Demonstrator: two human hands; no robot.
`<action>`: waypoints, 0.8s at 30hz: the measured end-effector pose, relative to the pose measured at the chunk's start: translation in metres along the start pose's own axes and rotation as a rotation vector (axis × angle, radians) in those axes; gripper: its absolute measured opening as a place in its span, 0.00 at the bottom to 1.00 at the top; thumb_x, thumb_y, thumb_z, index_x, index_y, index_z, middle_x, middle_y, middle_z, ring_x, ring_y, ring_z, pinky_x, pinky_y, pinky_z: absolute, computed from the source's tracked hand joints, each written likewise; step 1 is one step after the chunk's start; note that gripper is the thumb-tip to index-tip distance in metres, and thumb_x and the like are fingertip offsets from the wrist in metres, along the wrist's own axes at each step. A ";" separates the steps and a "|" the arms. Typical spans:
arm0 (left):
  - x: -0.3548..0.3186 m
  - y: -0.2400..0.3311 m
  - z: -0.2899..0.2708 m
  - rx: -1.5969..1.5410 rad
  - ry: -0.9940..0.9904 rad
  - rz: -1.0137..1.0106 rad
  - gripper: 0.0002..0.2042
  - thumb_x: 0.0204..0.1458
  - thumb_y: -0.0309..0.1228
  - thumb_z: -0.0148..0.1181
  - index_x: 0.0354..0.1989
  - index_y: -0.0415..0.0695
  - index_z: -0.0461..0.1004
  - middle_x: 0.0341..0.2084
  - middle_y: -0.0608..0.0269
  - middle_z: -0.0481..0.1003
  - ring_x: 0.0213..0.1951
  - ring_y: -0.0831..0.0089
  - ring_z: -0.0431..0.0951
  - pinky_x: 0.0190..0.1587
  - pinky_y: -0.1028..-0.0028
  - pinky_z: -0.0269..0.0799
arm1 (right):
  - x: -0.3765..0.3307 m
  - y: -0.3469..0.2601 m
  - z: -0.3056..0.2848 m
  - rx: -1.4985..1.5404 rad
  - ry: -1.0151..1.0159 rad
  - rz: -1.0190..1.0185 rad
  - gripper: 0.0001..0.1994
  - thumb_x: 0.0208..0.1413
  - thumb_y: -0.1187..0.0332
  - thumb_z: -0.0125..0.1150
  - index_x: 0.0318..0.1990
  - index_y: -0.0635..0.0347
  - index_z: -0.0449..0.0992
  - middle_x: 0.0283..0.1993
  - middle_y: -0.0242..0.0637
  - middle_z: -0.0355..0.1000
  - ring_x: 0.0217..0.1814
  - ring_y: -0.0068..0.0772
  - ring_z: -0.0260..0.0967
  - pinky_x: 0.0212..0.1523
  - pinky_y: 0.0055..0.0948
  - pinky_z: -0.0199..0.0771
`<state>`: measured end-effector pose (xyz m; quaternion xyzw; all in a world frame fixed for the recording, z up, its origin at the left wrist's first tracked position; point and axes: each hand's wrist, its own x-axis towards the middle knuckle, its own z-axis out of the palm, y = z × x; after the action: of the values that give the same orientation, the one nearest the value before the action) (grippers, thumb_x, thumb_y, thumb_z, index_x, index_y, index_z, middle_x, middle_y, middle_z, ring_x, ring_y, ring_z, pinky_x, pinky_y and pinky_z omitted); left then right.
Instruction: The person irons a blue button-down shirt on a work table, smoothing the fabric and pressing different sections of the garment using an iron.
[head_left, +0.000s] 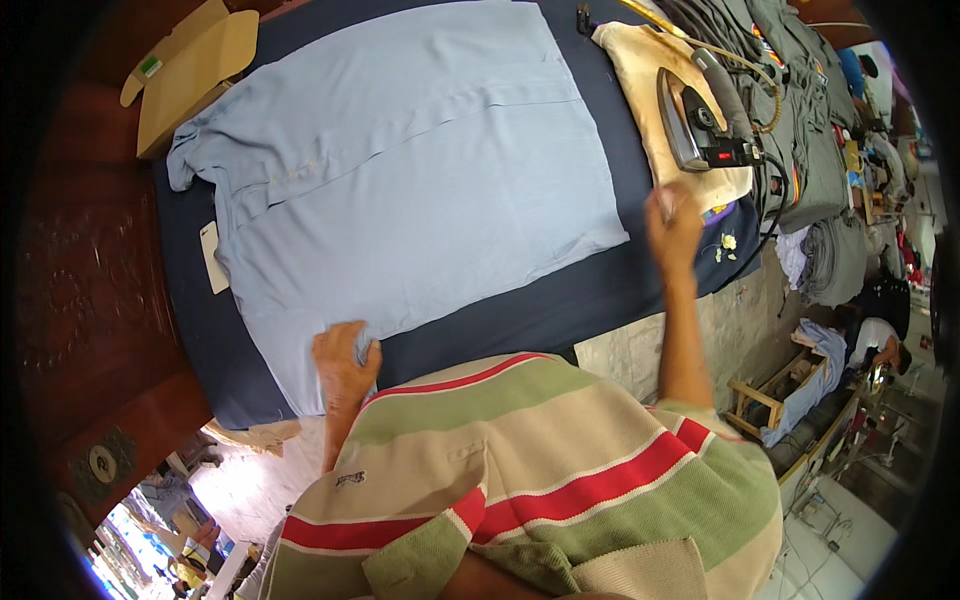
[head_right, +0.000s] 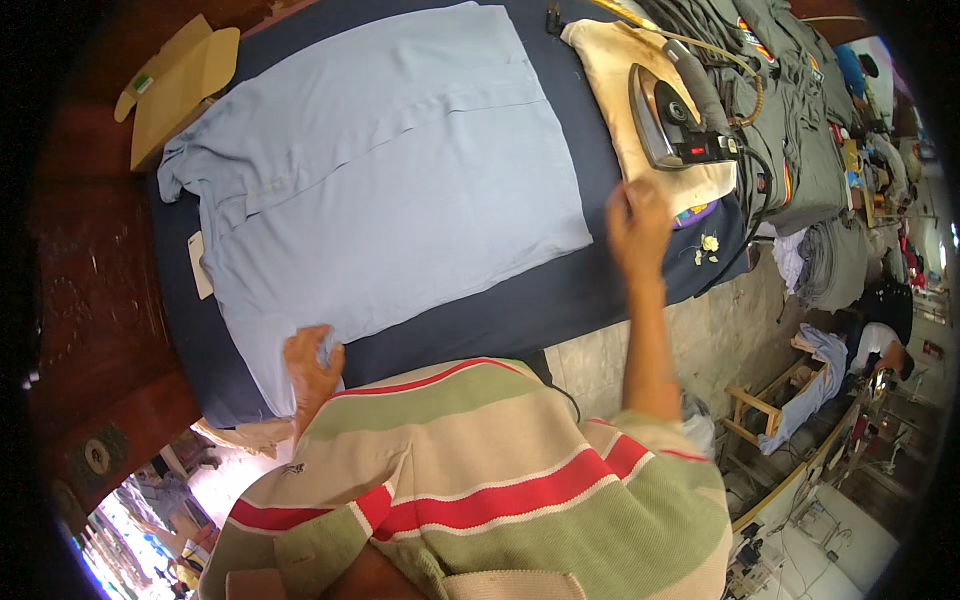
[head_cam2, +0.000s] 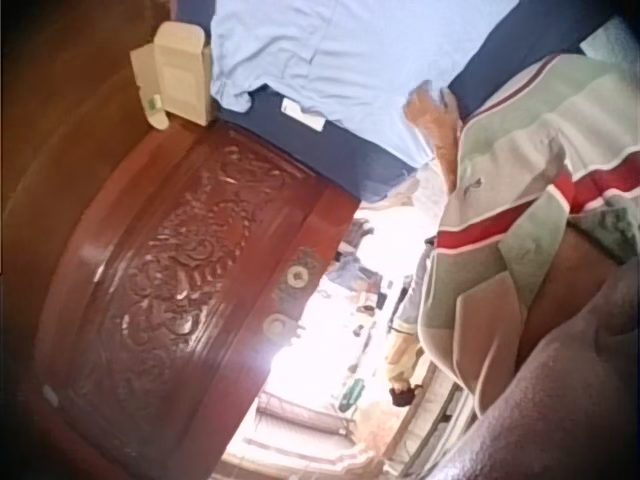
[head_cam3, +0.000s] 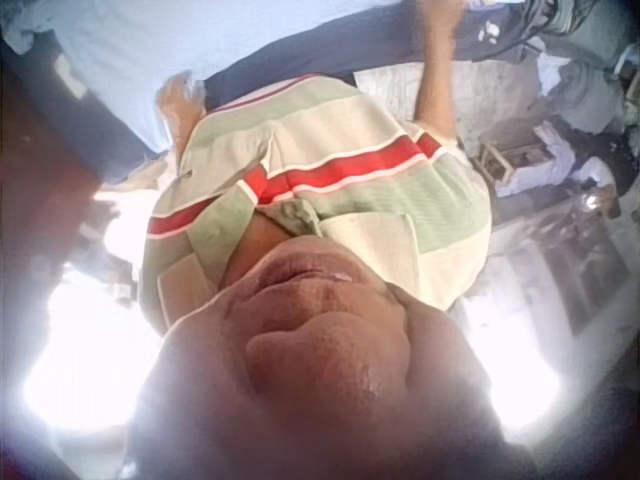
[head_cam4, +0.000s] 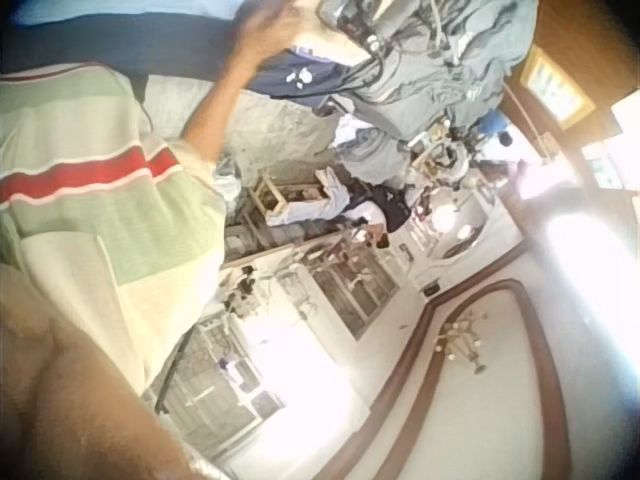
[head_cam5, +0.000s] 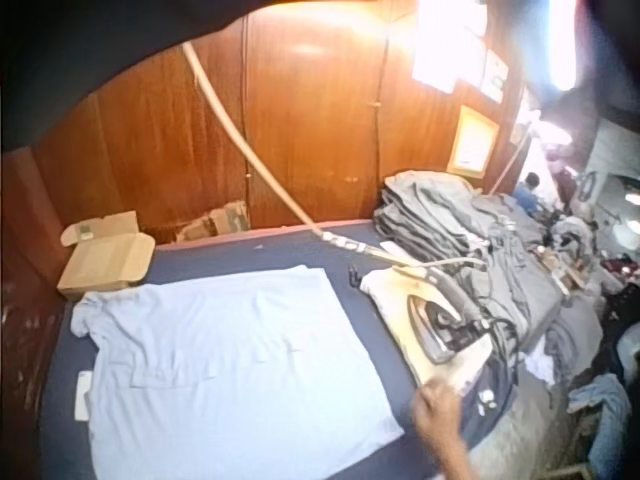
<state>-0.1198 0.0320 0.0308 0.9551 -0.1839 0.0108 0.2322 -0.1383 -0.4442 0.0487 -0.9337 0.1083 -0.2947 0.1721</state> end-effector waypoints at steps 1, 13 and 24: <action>0.006 -0.015 -0.002 0.054 0.088 -0.052 0.11 0.43 0.28 0.58 0.37 0.42 0.73 0.33 0.59 0.73 0.38 0.61 0.72 0.46 0.63 0.63 | 0.035 0.025 -0.006 -0.220 0.059 -0.048 0.10 0.47 0.68 0.58 0.36 0.62 0.72 0.41 0.44 0.69 0.45 0.50 0.65 0.42 0.42 0.64; 0.084 -0.151 -0.024 0.372 0.404 -0.839 0.20 0.53 0.46 0.50 0.48 0.45 0.69 0.46 0.55 0.71 0.48 0.57 0.70 0.47 0.60 0.67 | 0.220 0.172 -0.006 -0.180 -0.380 0.439 0.19 0.42 0.58 0.65 0.33 0.65 0.70 0.23 0.38 0.70 0.22 0.27 0.69 0.22 0.27 0.70; 0.095 -0.164 -0.050 0.242 0.321 -1.034 0.19 0.53 0.46 0.48 0.47 0.48 0.70 0.45 0.58 0.70 0.49 0.59 0.70 0.49 0.60 0.65 | 0.161 -0.122 0.043 -0.138 -0.801 -0.302 0.22 0.41 0.64 0.62 0.46 0.63 0.68 0.32 0.55 0.73 0.37 0.56 0.72 0.37 0.43 0.71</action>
<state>0.0303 0.1570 0.0134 0.9273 0.3489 0.0618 0.1208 0.0285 -0.3699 0.1451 -0.9890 -0.0855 0.0772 0.0926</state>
